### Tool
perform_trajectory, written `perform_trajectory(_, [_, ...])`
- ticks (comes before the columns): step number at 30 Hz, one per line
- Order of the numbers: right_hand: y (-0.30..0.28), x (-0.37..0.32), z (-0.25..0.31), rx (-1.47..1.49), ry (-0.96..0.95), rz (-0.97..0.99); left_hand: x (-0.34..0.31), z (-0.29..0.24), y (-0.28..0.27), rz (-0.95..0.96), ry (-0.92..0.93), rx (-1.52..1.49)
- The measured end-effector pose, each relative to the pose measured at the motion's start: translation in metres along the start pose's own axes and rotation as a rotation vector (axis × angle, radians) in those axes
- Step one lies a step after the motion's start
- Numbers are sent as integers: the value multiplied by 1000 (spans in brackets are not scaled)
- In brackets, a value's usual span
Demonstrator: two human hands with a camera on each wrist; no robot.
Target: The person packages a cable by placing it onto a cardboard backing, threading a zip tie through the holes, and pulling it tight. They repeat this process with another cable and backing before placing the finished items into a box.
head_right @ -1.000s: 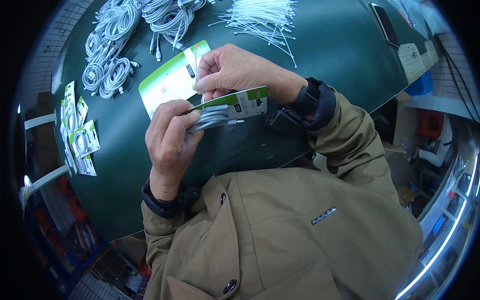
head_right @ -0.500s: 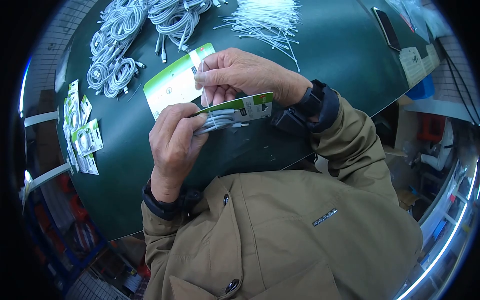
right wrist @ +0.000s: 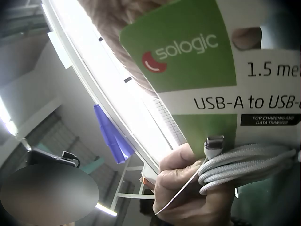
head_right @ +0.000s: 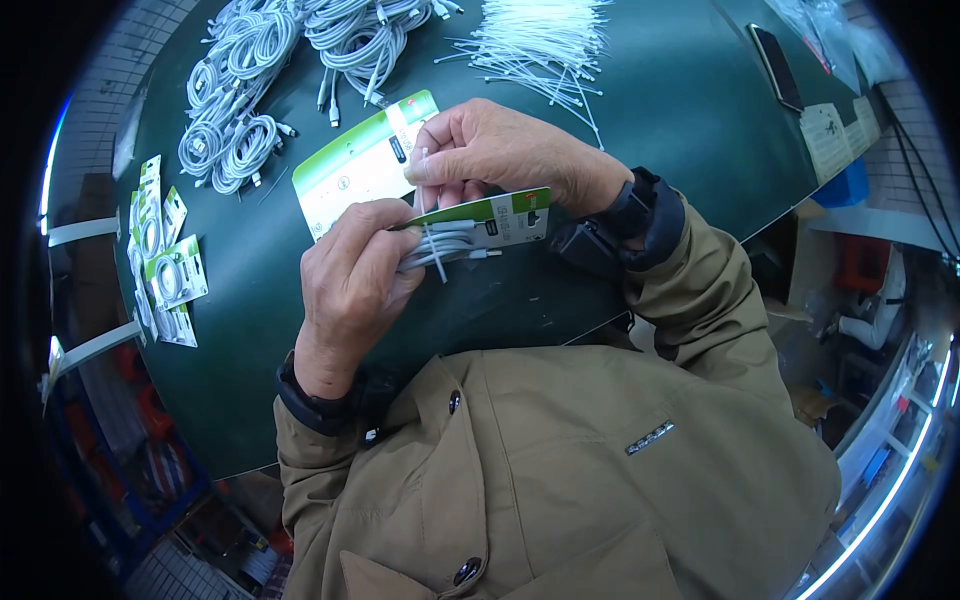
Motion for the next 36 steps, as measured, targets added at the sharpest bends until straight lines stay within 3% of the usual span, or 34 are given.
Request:
perform_trajectory(4, [5,-1,0,-119,-21,128,-1,-1,1,-10,14,5])
perform_trajectory(15, [6,1,-2,-57,-32,104,-3,-1,2,-62,30,-58])
perform_trajectory(22, [5,-1,6,-136,7,76,-4,7,-3,-66,-61,-113])
perform_trajectory(25, [-19,0,16,-170,-91,-106,-9,16,-5,-48,-144,-151])
perform_trajectory(29, [-35,-15,59,-281,-436,-278,-16,36,-5,-74,-286,-244])
perform_trajectory(30, [-28,-20,67,-247,-515,-278,-18,40,-4,-73,-324,-277])
perform_trajectory(33, [15,-27,93,-691,-758,-106,-23,54,3,-33,-447,-331])
perform_trajectory(36, [47,-22,89,-1022,-795,-81,-21,55,1,-87,-452,-379])
Point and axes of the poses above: each hand's wrist, its own x-axis towards the middle knuckle, its own y-axis out of the palm, z = x × y, the point moved 9 cm from there along x, towards the middle knuckle, and after that the axes turned 9 degrees about -y, right-handed, at the moved point
